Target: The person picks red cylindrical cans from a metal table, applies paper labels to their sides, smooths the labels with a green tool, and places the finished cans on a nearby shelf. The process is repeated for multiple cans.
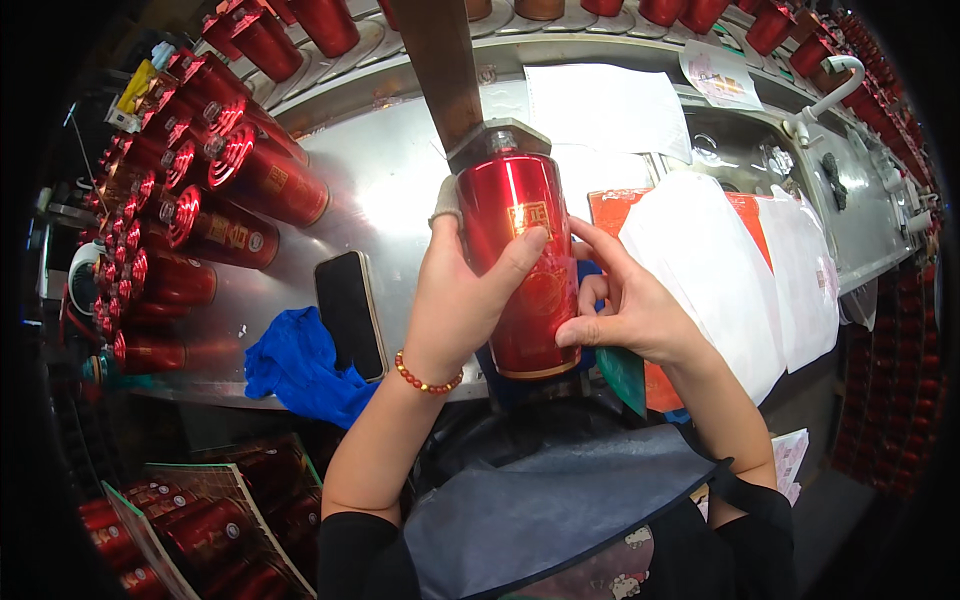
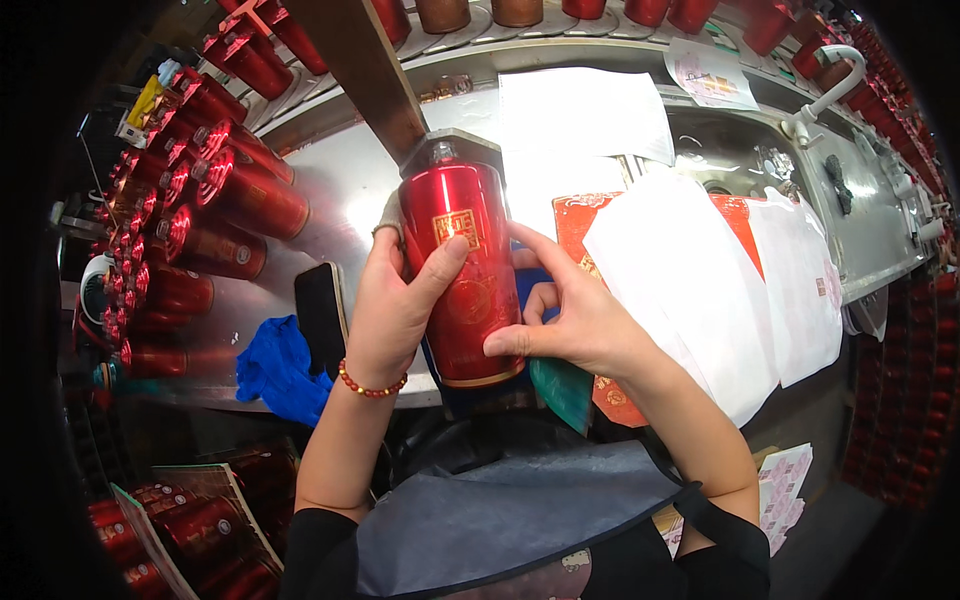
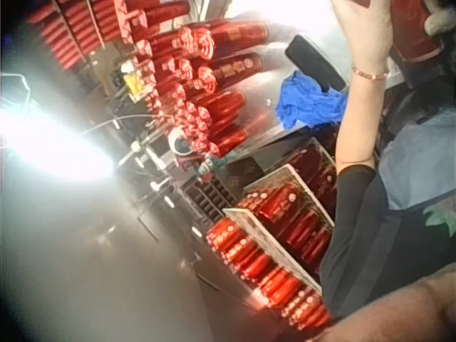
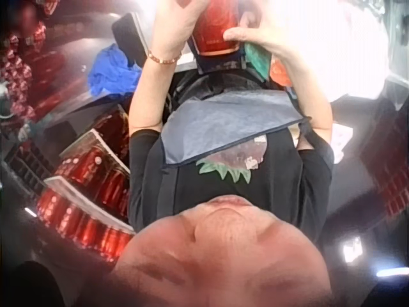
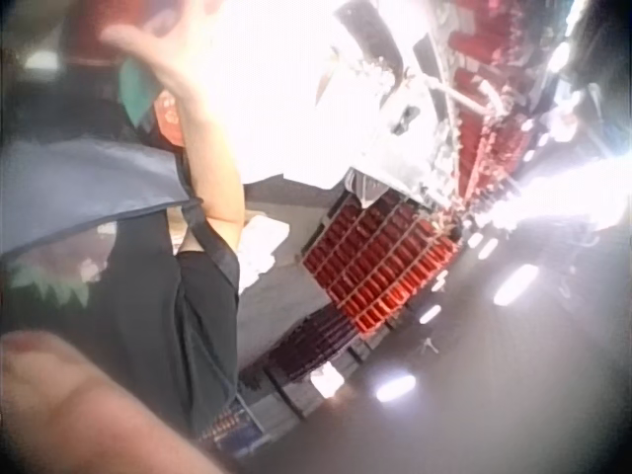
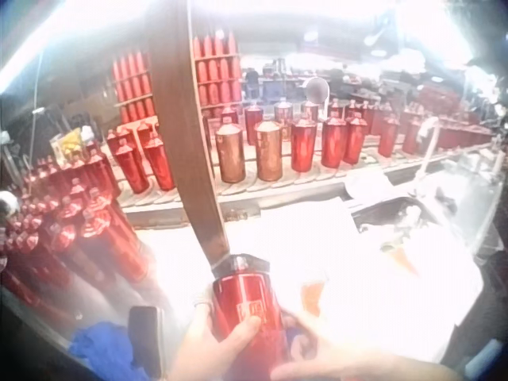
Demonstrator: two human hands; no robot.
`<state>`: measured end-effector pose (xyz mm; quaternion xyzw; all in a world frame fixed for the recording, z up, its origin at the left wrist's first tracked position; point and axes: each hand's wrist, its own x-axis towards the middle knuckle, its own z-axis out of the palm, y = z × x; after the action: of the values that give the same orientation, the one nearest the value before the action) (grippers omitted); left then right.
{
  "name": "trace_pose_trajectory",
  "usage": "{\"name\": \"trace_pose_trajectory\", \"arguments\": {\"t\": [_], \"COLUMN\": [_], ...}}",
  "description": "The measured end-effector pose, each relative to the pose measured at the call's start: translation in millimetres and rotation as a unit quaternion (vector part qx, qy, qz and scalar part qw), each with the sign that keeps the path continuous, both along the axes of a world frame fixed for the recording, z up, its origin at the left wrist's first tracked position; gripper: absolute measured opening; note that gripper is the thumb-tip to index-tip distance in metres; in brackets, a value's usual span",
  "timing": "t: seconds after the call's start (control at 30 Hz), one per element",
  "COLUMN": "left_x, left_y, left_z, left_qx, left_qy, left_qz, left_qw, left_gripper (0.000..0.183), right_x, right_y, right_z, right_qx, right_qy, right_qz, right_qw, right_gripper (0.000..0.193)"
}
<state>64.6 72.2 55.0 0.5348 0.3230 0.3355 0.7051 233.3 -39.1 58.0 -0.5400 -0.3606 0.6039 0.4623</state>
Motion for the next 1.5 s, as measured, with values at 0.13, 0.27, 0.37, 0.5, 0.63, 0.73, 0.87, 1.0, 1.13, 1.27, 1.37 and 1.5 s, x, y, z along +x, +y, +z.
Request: {"name": "trace_pose_trajectory", "arguments": {"t": [0.13, 0.27, 0.37, 0.5, 0.63, 0.73, 0.87, 1.0, 1.13, 1.27, 1.37, 1.5], "left_x": [2, 3, 4, -6, -22, -24, -27, -28, -29, -30, -30, -30], "left_y": [-1, 4, 5, 5, -23, -26, -27, -25, -27, -29, -26, -26], "left_z": [0, 2, 1, -5, -14, -12, -11, -12, -18, -19, -17, -17], "left_qx": [-0.019, -0.021, -0.020, -0.012, 0.014, 0.004, 0.015, -0.072, -0.045, -0.023, -0.059, -0.064], "left_qy": [-0.021, 0.039, 0.019, 0.042, 0.003, 0.002, 0.002, -0.066, -0.054, -0.044, -0.050, -0.048], "left_qz": [0.015, 0.019, 0.027, -0.007, -0.055, -0.086, -0.098, -0.062, -0.057, -0.068, -0.057, -0.056], "left_qw": [1.000, 0.999, 0.999, 0.999, 0.998, 0.996, 0.995, 0.993, 0.996, 0.996, 0.995, 0.995], "left_gripper": [0.062, 0.064, 0.063, 0.074, 0.093, 0.101, 0.096, 0.082, 0.073, 0.073, 0.071, 0.069], "right_x": [1, -2, -4, 1, 10, 11, 11, 13, 13, 14, 13, 15], "right_y": [2, 5, 6, 4, 0, -1, -3, -1, 4, 4, 4, 3], "right_z": [1, -3, -6, -2, -12, -18, -19, -24, -22, -24, -22, -23], "right_qx": [0.001, -0.006, 0.002, -0.007, -0.016, -0.005, 0.020, 0.015, -0.006, 0.000, 0.005, 0.014], "right_qy": [0.001, 0.016, 0.013, 0.026, 0.038, 0.014, 0.015, 0.040, 0.029, 0.046, 0.044, 0.032], "right_qz": [0.001, -0.031, -0.039, -0.031, -0.027, -0.012, -0.005, -0.017, -0.012, -0.011, -0.016, -0.003], "right_qw": [1.000, 0.999, 0.999, 0.999, 0.999, 1.000, 1.000, 0.999, 0.999, 0.999, 0.999, 0.999], "right_gripper": [0.105, 0.096, 0.093, 0.089, 0.086, 0.086, 0.082, 0.077, 0.079, 0.077, 0.077, 0.081]}}
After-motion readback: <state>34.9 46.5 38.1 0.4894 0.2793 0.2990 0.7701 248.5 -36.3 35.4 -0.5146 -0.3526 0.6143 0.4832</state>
